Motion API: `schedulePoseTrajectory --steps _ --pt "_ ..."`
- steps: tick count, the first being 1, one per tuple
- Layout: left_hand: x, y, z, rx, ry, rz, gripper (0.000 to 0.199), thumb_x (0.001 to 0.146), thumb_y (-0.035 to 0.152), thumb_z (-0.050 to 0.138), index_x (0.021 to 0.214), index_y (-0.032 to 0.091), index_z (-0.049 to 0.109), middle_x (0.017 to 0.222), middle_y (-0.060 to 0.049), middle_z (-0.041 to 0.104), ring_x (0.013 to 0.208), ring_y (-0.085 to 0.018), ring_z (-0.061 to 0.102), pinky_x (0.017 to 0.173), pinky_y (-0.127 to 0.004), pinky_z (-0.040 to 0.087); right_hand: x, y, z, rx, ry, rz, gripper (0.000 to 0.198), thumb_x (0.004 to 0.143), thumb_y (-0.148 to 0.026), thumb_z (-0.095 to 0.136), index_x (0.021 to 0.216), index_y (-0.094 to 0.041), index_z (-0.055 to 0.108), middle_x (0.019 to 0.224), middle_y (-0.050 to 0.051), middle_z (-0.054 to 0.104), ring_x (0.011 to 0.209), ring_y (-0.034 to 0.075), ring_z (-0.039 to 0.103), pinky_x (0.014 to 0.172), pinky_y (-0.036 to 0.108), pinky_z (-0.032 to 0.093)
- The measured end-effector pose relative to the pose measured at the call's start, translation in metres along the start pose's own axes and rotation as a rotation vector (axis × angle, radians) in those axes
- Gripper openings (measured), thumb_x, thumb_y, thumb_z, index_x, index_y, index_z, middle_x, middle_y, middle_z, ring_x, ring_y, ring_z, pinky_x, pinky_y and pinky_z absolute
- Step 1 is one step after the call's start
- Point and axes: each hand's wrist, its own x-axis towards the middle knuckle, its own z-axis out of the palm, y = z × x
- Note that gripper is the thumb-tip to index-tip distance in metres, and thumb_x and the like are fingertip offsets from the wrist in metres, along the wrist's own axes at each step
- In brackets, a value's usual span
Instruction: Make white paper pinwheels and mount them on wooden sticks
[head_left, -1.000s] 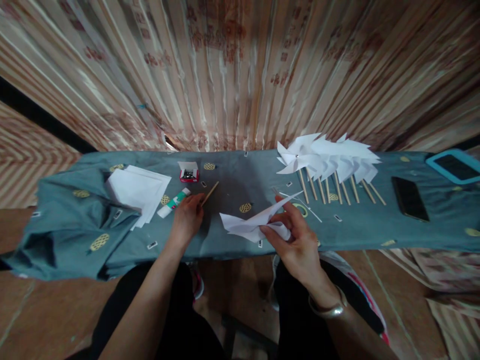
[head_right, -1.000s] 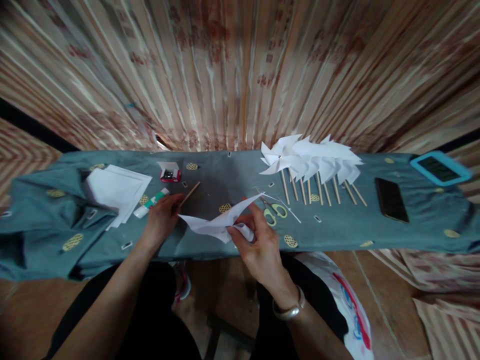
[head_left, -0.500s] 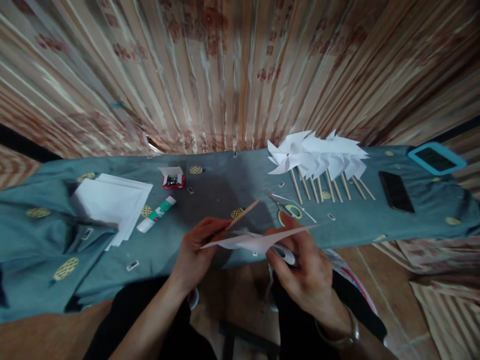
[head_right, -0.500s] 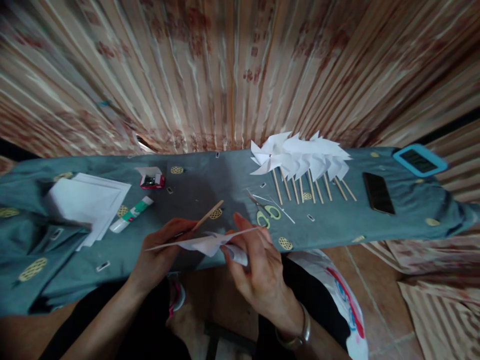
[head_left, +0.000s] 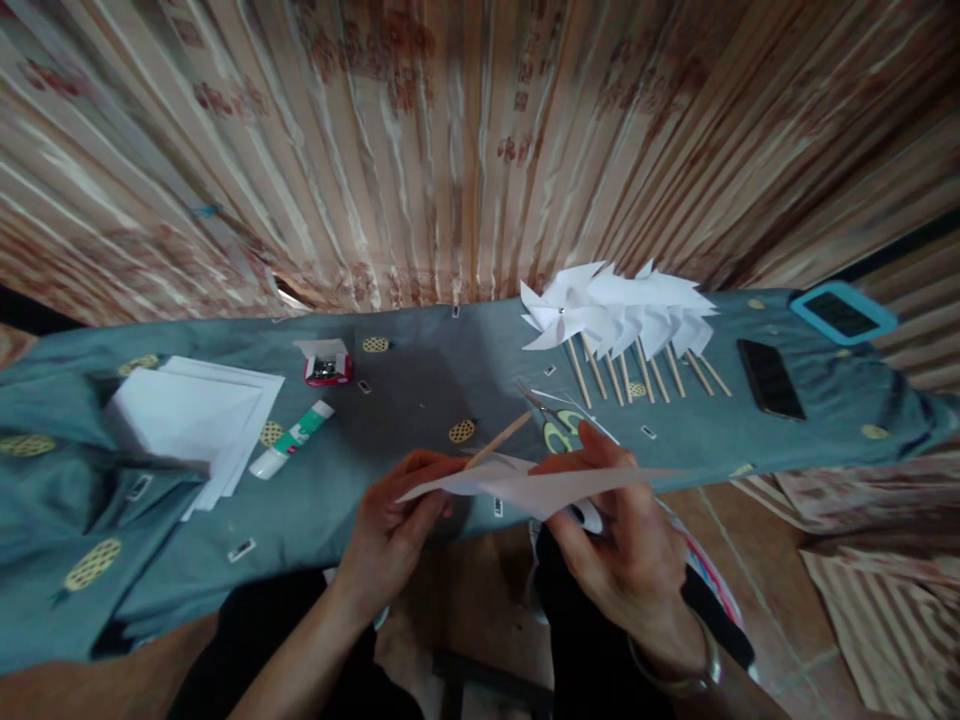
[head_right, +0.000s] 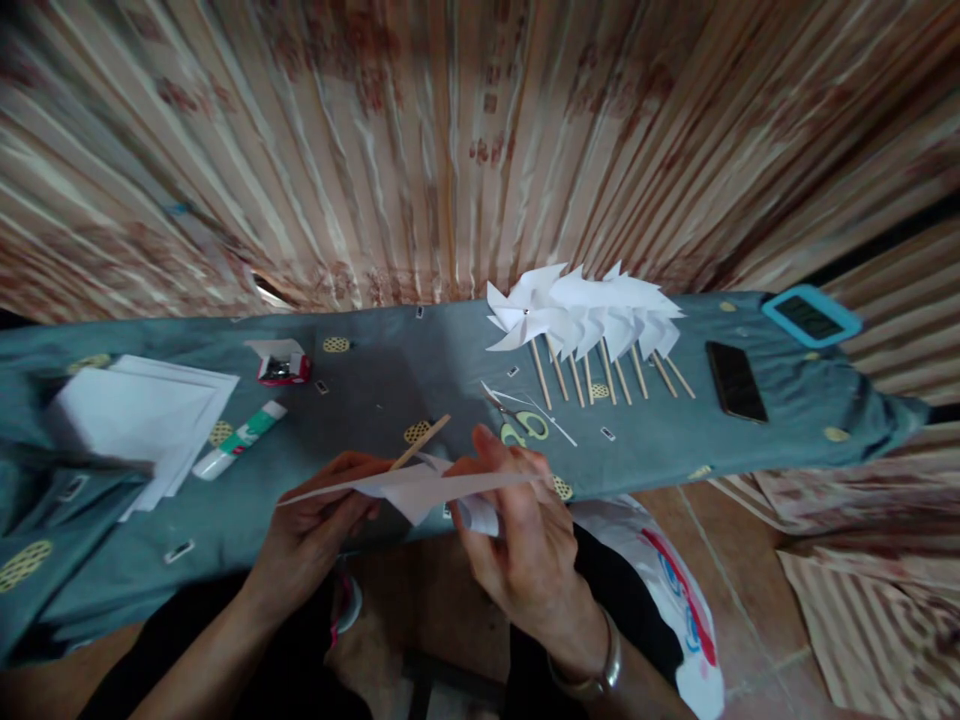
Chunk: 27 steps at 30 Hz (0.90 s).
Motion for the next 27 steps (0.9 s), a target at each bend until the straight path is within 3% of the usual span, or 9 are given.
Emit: schedulePoseTrajectory --steps 11,21,27 --pt "-0.0028 -0.0015 -0.0045 0.066 0.033 0.051 0.025 0.080 0.018 0.064 0.097 0.031 0.078 0.086 -0.002 0.069 0.077 -0.014 0.064 0.065 -0.021 0.050 -0.0040 0.0037 -0.0009 -0.027 0.010 -0.030 0.071 0.091 -0.023 0.060 0.153 -0.027 0.025 0.105 0.005 0.075 0.087 0.024 0.073 0.091 0.041 0.058" --pt "-0.0024 0.0000 -0.0059 0.100 0.078 0.045 0.022 0.078 0.020 0.065 0.093 0.029 0.079 0.085 -0.003 0.070 0.074 -0.015 0.064 0.063 -0.022 0.051 -0.0067 0.0050 -0.0022 -0.006 -0.025 -0.019 0.069 0.089 -0.023 0.061 0.150 -0.028 0.028 0.110 0.008 0.073 0.088 0.025 0.072 0.082 0.042 0.061" --pt "-0.0015 0.0030 -0.0087 0.172 0.120 0.075 0.019 0.080 0.026 0.065 0.092 0.027 0.079 0.087 -0.004 0.070 0.077 -0.017 0.065 0.065 -0.025 0.053 -0.0066 0.0027 -0.0018 0.030 -0.043 -0.049 0.070 0.089 -0.022 0.060 0.150 -0.027 0.027 0.100 0.006 0.075 0.088 0.024 0.072 0.082 0.042 0.061"
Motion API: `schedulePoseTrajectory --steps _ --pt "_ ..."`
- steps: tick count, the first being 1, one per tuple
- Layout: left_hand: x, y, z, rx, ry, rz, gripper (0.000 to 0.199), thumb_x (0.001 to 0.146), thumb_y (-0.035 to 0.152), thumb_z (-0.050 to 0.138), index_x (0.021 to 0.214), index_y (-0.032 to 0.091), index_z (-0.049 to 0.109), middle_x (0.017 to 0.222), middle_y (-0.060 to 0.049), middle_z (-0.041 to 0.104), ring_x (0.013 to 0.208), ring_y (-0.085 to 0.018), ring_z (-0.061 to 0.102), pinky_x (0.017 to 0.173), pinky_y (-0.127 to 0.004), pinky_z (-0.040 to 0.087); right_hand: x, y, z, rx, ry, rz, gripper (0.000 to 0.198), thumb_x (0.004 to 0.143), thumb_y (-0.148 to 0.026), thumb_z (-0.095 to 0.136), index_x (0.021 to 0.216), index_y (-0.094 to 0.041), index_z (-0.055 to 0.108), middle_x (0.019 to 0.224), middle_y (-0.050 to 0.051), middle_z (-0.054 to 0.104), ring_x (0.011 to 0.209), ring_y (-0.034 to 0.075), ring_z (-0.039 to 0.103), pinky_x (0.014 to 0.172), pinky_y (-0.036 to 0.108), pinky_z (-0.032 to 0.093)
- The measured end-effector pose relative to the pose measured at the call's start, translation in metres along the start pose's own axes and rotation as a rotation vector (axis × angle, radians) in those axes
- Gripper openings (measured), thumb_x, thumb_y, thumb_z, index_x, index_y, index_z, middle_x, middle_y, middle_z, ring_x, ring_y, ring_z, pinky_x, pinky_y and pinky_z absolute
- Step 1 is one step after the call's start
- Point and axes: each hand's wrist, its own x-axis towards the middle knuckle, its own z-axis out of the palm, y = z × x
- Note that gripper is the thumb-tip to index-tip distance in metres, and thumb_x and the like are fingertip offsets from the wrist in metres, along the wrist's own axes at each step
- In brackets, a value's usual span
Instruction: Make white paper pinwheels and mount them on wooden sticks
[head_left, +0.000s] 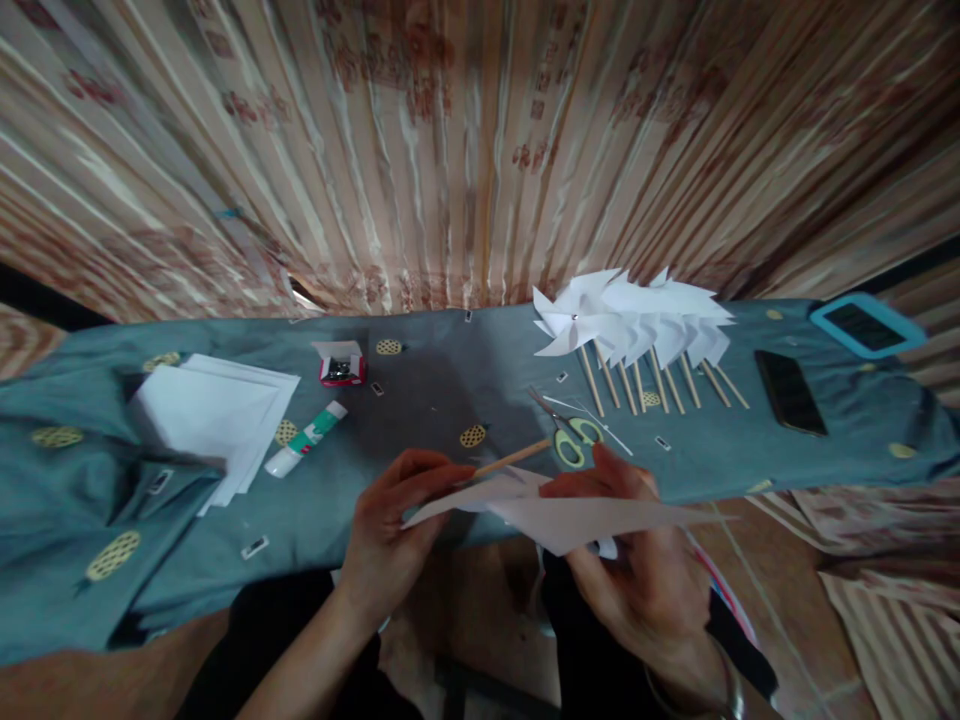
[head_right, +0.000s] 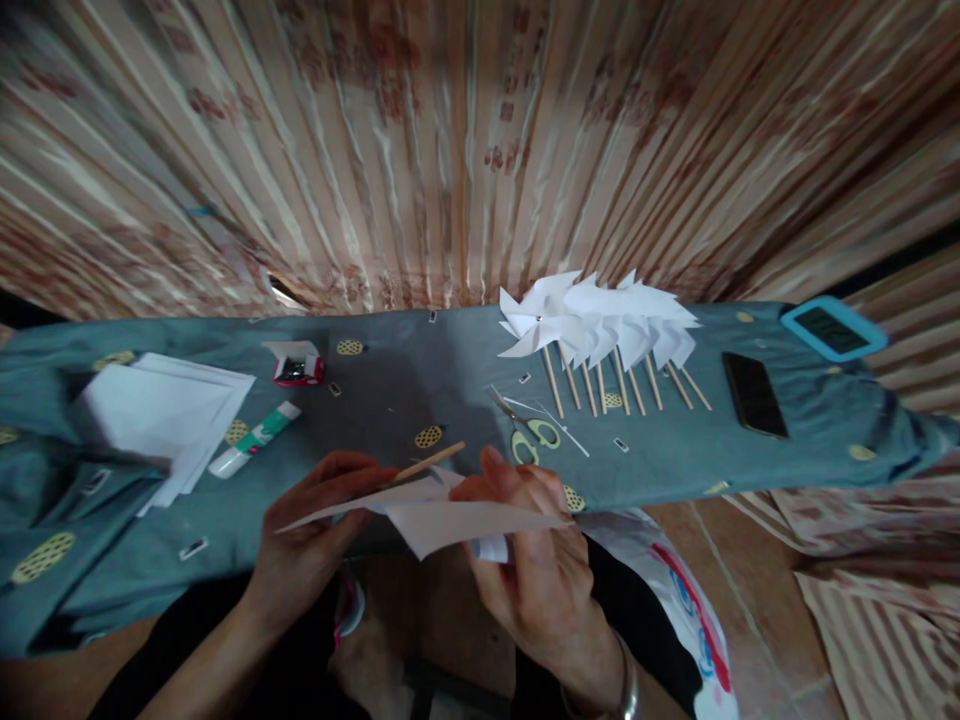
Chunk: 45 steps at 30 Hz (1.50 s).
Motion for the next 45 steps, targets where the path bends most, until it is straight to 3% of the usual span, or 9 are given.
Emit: schedulePoseTrajectory --steps 4,7,13,19,27,33,40,45 --pt "0.000 0.000 -0.003 -0.011 -0.010 0.006 0.021 0.083 0.035 0.063 0.092 0.025 0.079 0.089 -0.006 0.070 0.079 -0.019 0.066 0.067 -0.027 0.054 0.002 -0.001 0.004 -0.033 0.028 -0.030 0.067 0.090 -0.024 0.061 0.149 -0.025 0.030 0.097 0.007 0.076 0.083 0.024 0.073 0.078 0.041 0.062" --pt "-0.001 -0.001 -0.003 -0.042 -0.007 0.008 0.020 0.084 0.031 0.062 0.093 0.025 0.079 0.087 -0.005 0.071 0.076 -0.017 0.066 0.066 -0.026 0.053 0.002 0.001 0.009 -0.008 0.095 -0.031 0.064 0.090 -0.024 0.060 0.148 -0.025 0.033 0.094 0.007 0.076 0.078 0.023 0.073 0.076 0.040 0.062" --pt "-0.003 -0.001 -0.004 -0.044 -0.023 0.025 0.018 0.083 0.026 0.063 0.093 0.026 0.079 0.086 -0.004 0.071 0.075 -0.017 0.066 0.066 -0.025 0.052 -0.002 0.000 0.005 0.063 -0.002 0.021 0.068 0.088 -0.018 0.061 0.148 -0.027 0.030 0.106 0.008 0.072 0.093 0.023 0.071 0.080 0.040 0.061" --pt "-0.001 0.001 -0.004 0.020 -0.011 0.103 0.018 0.085 0.028 0.063 0.095 0.025 0.078 0.085 -0.004 0.072 0.073 -0.015 0.067 0.064 -0.023 0.052 0.001 -0.001 0.002 0.038 0.018 0.005 0.073 0.086 -0.017 0.065 0.149 -0.026 0.029 0.103 0.009 0.071 0.098 0.025 0.069 0.088 0.045 0.058" --pt "0.000 0.006 -0.006 0.122 -0.003 0.205 0.017 0.088 0.030 0.062 0.090 0.022 0.077 0.082 -0.005 0.072 0.072 -0.015 0.069 0.064 -0.022 0.054 0.016 -0.004 -0.007 0.022 0.043 -0.093 0.053 0.087 -0.012 0.060 0.136 -0.023 0.044 0.100 0.008 0.072 0.091 0.023 0.070 0.084 0.040 0.058" --pt "0.001 0.007 -0.006 0.165 -0.014 0.229 0.015 0.088 0.022 0.061 0.088 0.021 0.076 0.081 -0.003 0.072 0.070 -0.013 0.068 0.062 -0.019 0.053 0.015 -0.002 -0.011 0.027 0.017 -0.138 0.073 0.088 -0.013 0.059 0.151 -0.022 0.025 0.092 0.004 0.073 0.085 0.022 0.069 0.082 0.038 0.056" --pt "0.002 0.009 -0.007 0.169 -0.039 0.248 0.021 0.090 0.030 0.059 0.088 0.019 0.076 0.081 -0.006 0.072 0.069 -0.014 0.069 0.060 -0.021 0.053 0.010 0.001 -0.008 0.074 0.012 -0.088 0.068 0.086 -0.012 0.061 0.148 -0.025 0.033 0.100 0.006 0.073 0.087 0.023 0.069 0.087 0.041 0.054" --pt "0.002 0.009 -0.007 0.173 -0.050 0.259 0.024 0.092 0.031 0.056 0.089 0.019 0.076 0.079 -0.006 0.072 0.068 -0.014 0.069 0.059 -0.021 0.053 0.007 0.001 -0.005 0.093 0.018 -0.027 0.076 0.086 -0.014 0.062 0.151 -0.029 0.026 0.095 0.004 0.074 0.085 0.024 0.070 0.084 0.043 0.056"
